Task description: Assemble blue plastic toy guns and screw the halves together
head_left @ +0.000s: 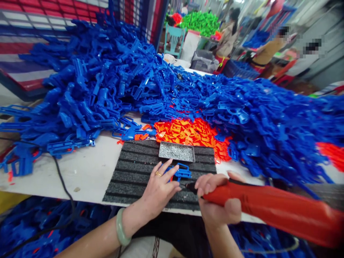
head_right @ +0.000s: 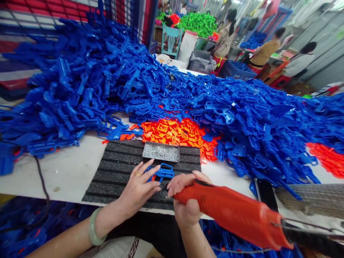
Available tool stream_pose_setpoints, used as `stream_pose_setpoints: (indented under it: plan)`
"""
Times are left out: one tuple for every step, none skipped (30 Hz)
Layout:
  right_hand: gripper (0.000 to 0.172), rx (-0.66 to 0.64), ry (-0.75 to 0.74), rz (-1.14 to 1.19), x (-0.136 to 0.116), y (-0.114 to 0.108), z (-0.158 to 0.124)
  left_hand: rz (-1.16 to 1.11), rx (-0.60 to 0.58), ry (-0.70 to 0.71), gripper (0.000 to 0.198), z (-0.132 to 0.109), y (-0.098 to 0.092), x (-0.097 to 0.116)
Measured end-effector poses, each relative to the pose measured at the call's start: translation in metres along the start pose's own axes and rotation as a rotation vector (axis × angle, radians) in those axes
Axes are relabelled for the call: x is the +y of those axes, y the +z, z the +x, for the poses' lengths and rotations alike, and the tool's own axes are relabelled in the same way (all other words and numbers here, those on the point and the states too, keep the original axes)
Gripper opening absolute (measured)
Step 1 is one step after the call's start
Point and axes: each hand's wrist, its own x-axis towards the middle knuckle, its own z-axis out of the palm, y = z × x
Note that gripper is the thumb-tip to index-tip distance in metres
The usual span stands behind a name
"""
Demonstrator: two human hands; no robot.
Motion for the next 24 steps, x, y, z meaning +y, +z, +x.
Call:
stream_pose_setpoints:
  plan:
    - [0.035,-0.011,0.015,0.012,-0.002,0.001,-0.004,-0.009,0.000,-0.010,0.011,-0.002,0.000,0.002]
    - [0.035,-0.018,0.020,0.023,-0.002,0.001,-0.008,-0.019,0.000,-0.016,0.011,-0.004,0.000,0.003]
    - [0.035,-0.021,0.022,0.035,-0.003,0.001,-0.011,-0.031,0.004,-0.019,0.012,-0.006,0.001,0.004]
    - [0.035,-0.024,0.022,0.048,-0.004,0.001,-0.013,-0.042,0.011,-0.020,0.012,-0.008,0.002,0.004]
    - [0.035,-0.026,0.027,0.058,-0.004,0.001,-0.013,-0.051,0.019,-0.021,0.012,-0.009,0.002,0.004]
    - [0.034,-0.027,0.031,0.066,-0.005,0.001,-0.014,-0.058,0.031,-0.025,0.012,-0.009,0.003,0.005]
    - [0.033,-0.026,0.035,0.068,-0.006,0.001,-0.013,-0.063,0.044,-0.031,0.013,-0.009,0.003,0.005]
    - [0.031,-0.025,0.037,0.065,-0.007,0.002,-0.012,-0.065,0.056,-0.040,0.013,-0.009,0.003,0.006]
    - [0.031,-0.025,0.041,0.059,-0.009,0.003,-0.011,-0.064,0.068,-0.048,0.014,-0.009,0.003,0.007]
    - [0.030,-0.025,0.044,0.048,-0.010,0.004,-0.010,-0.063,0.081,-0.054,0.015,-0.008,0.003,0.008]
    - [0.030,-0.024,0.047,0.036,-0.011,0.005,-0.009,-0.063,0.098,-0.057,0.015,-0.008,0.003,0.009]
    - [0.029,-0.023,0.047,0.025,-0.011,0.005,-0.008,-0.064,0.113,-0.059,0.016,-0.007,0.003,0.010]
    - [0.029,-0.021,0.045,0.016,-0.011,0.006,-0.007,-0.067,0.121,-0.061,0.016,-0.006,0.003,0.010]
    - [0.029,-0.021,0.042,0.008,-0.010,0.006,-0.006,-0.069,0.124,-0.065,0.015,-0.005,0.003,0.010]
    - [0.029,-0.020,0.036,0.000,-0.009,0.006,-0.004,-0.065,0.123,-0.068,0.012,-0.006,0.002,0.009]
    - [0.030,-0.020,0.028,-0.008,-0.006,0.006,-0.003,-0.054,0.116,-0.073,0.012,-0.007,0.000,0.009]
    - [0.031,-0.020,0.017,-0.017,-0.003,0.005,-0.001,-0.034,0.109,-0.081,0.018,-0.009,-0.002,0.008]
    - [0.032,-0.019,0.005,-0.030,0.001,0.004,0.000,-0.006,0.102,-0.094,0.025,-0.013,-0.004,0.007]
    - [0.033,-0.013,-0.007,-0.042,0.006,0.003,0.002,0.028,0.098,-0.115,0.031,-0.017,-0.007,0.006]
    - [0.033,-0.008,-0.017,-0.052,0.010,0.002,0.004,0.063,0.092,-0.141,0.034,-0.023,-0.010,0.006]
    - [0.033,-0.003,-0.023,-0.058,0.014,0.001,0.005,0.100,0.080,-0.171,0.033,-0.029,-0.012,0.006]
    - [0.033,-0.003,-0.024,-0.058,0.018,0.000,0.006,0.137,0.062,-0.201,0.032,-0.035,-0.014,0.006]
    - [0.034,-0.006,-0.024,-0.054,0.020,0.000,0.007,0.173,0.041,-0.225,0.032,-0.041,-0.015,0.007]
    - [0.034,-0.012,-0.023,-0.047,0.023,-0.001,0.007,0.205,0.016,-0.242,0.034,-0.047,-0.015,0.008]
